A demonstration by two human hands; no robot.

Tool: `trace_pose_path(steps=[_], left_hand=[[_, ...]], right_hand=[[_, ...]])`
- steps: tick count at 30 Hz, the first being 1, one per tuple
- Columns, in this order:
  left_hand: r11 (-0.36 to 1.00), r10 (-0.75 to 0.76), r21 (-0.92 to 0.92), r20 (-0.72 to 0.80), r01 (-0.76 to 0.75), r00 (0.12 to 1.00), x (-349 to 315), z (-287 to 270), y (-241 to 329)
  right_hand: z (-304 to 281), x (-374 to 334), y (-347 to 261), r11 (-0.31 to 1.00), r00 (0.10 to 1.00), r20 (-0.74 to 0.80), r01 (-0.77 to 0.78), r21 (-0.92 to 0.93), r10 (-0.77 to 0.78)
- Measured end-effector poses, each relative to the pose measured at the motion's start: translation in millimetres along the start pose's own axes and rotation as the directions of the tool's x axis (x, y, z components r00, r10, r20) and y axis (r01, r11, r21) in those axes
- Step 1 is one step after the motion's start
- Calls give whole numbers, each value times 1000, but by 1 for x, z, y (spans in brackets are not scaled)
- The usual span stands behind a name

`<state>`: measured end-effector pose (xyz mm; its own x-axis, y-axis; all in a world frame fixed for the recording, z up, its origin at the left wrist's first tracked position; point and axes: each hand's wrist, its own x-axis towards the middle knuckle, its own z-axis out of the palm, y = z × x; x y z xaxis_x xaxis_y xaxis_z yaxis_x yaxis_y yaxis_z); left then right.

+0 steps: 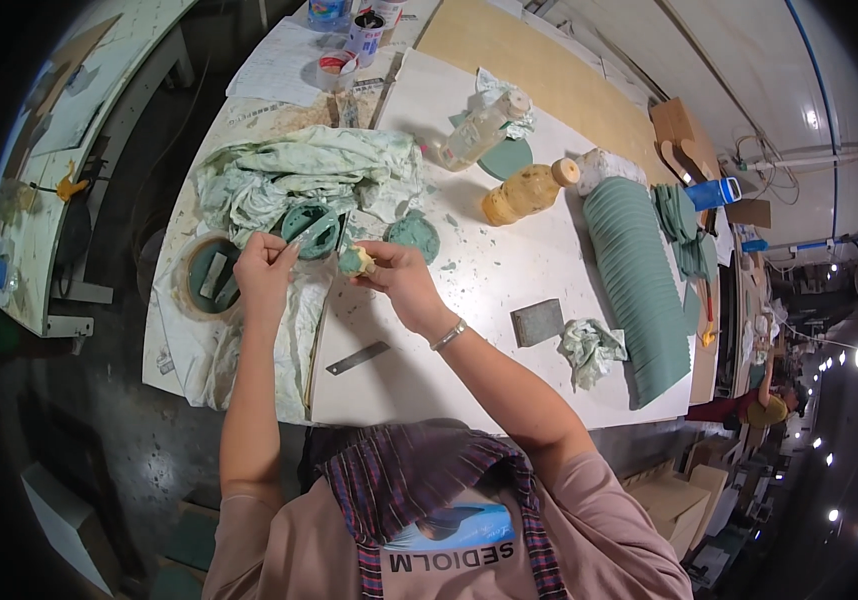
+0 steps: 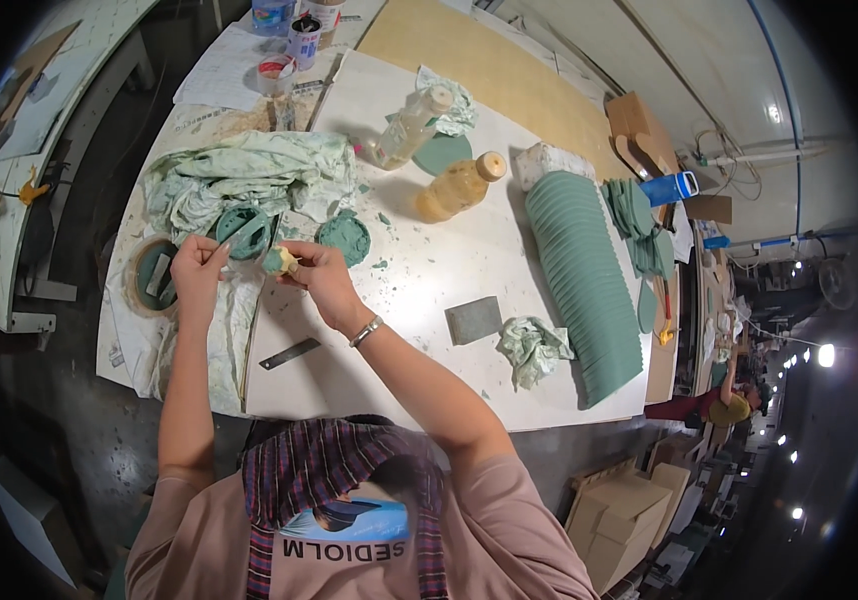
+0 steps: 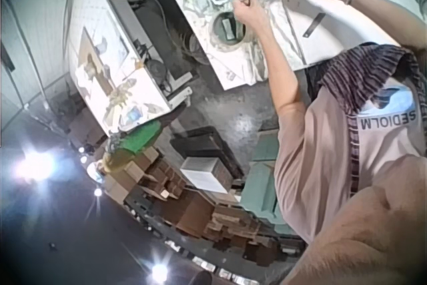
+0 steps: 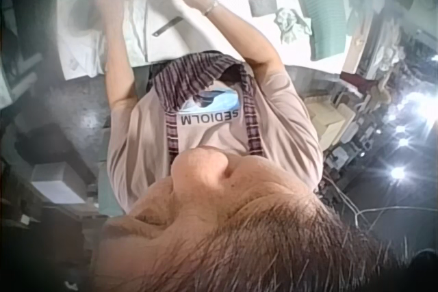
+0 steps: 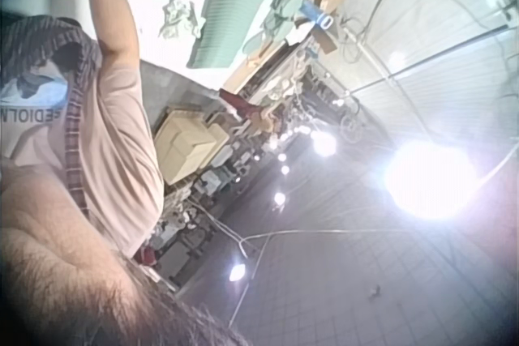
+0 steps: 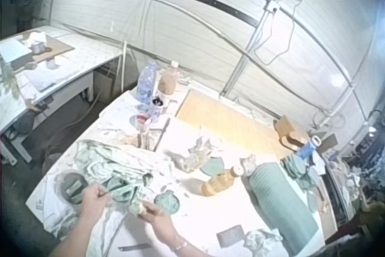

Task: The person finishes green ribbed foam components using a cloth and a small applicator. They apply a liquid to individual pieces and a large stacked assembly, and use a small knife to trim the material.

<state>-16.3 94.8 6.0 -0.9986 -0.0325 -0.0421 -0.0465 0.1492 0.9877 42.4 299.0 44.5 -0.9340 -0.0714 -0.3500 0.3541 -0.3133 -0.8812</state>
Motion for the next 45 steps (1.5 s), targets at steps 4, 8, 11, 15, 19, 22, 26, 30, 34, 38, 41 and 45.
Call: trace_pose_path(steps=[4,8,11,15,19,22,26,30,34,38,41,45], left_hand=[[802,197,579,-19,-150,980,-10,-11,17],[636,306,740,17,-218,952,-14,-17,46],[738,328,561,189,-375,926,-11,-10,130],[488,516,237,698,-840,497,4,41,291],[-29,498,3,867,-1000,-12,-88,153,434],[-209,352,-129,915,-969,-198,-151,199,452],[-246,290,-224,911,-943,-293,-166,220,436],[308,416,-228,905,-924,-85,-112,216,396],[505,159,75,971,-860,178,-35,192,343],[725,118,103,956,-681,270,-26,187,306],[801,52,147,949,-580,312,-33,197,298],[843,14,159,949,-514,316,-38,219,285]], right_hand=[[3,-12,-4,1000,1000,-7,7,18,-7],[-27,-26,1,999,997,-75,24,-23,-26],[-17,-49,-18,998,993,-112,23,-65,-30],[-26,-62,-9,999,993,-107,44,33,-40],[-54,-87,19,920,964,-30,261,294,-264],[-51,-100,29,854,930,-177,365,371,-321],[-49,-107,14,880,892,-365,380,285,-266],[-63,-141,3,962,922,-326,253,104,-208],[-82,-163,14,950,925,-348,236,206,-154],[-107,-182,38,919,926,-338,273,285,-171],[-118,-195,43,900,922,-346,291,325,-173],[-138,-210,42,894,926,-334,291,340,-174]])
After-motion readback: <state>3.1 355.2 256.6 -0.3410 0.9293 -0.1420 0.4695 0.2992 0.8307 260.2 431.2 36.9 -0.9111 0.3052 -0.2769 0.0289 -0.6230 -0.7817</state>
